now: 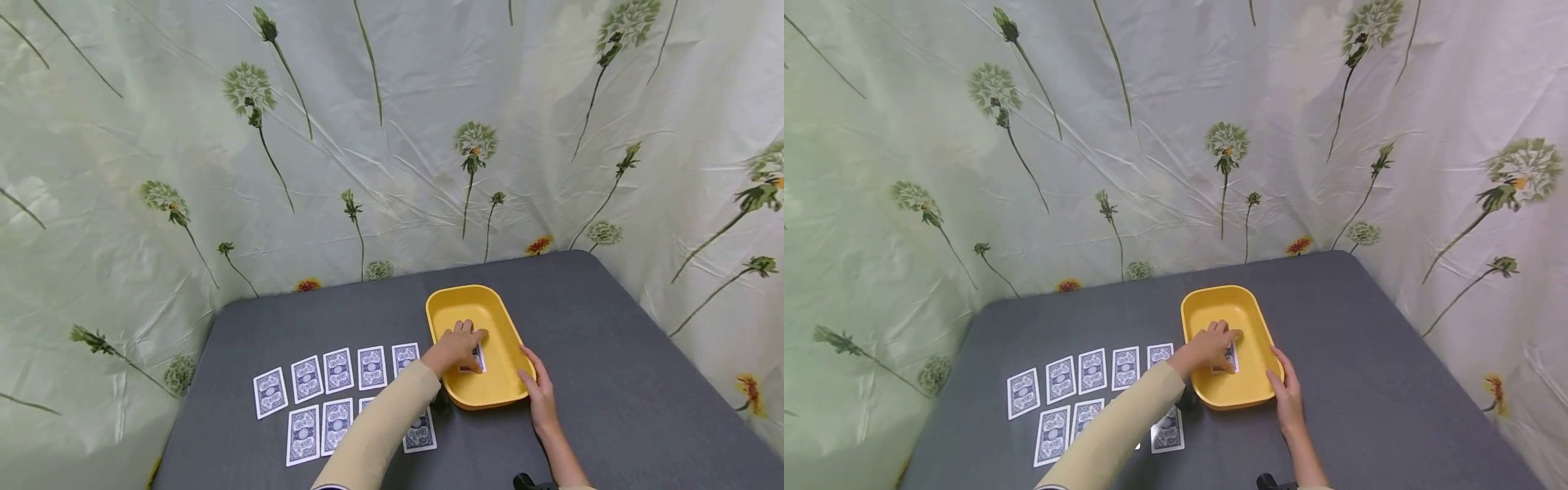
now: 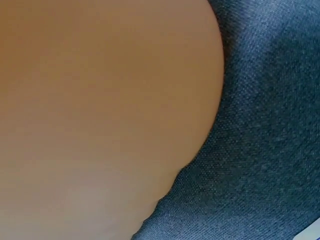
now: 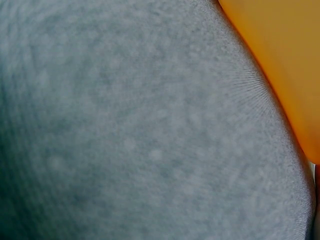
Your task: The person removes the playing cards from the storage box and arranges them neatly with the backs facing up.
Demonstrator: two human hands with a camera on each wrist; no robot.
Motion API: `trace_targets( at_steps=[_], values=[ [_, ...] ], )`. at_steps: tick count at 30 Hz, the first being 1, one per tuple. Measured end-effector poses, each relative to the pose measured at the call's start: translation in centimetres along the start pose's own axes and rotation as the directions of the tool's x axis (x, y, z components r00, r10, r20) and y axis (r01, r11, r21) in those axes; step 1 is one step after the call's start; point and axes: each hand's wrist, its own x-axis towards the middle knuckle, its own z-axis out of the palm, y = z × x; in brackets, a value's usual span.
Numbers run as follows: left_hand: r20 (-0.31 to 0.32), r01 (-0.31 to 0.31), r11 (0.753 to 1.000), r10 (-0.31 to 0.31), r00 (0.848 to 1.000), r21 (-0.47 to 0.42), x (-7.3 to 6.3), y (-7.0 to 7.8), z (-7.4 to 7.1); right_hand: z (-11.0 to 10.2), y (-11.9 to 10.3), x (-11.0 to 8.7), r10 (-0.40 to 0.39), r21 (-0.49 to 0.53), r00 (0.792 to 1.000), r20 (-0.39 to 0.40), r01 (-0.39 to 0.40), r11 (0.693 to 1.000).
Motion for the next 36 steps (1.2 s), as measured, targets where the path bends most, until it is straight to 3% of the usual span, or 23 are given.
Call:
trace_targets(
  at_steps=[12,16,20,29,33,36],
  values=[
    [-0.025,-0.061,0.994,0.063,0.998,0.093,-0.4,0.5,0.1,-0.4,1.5,0.6,0.025,0.001,1.000,0.005,-0.025,1.000],
    [-0.084,-0.084,0.991,0.093,0.992,0.102,-0.6,0.6,-0.2,-0.4,1.5,0.5,0.028,0.003,1.000,0.010,-0.028,1.000],
    [-0.152,-0.118,0.987,0.133,0.979,0.105,-1.6,0.4,-1.4,-0.3,1.4,0.5,0.029,-0.001,1.000,0.009,-0.029,1.000],
    [-0.299,-0.130,0.991,0.124,0.946,-0.002,-6.6,-2.3,-5.1,-0.2,1.5,0.5,0.040,-0.001,0.999,-0.004,-0.040,0.999],
    [-0.399,-0.130,0.989,0.090,0.913,-0.074,-10.2,-4.3,-5.9,-0.1,1.0,0.5,0.037,0.029,0.999,-0.007,-0.037,0.999],
    [-0.458,-0.107,0.984,0.030,0.888,-0.144,-13.5,-6.2,-5.9,0.1,0.1,0.2,0.038,0.037,0.999,-0.008,-0.038,0.999]
  ],
)
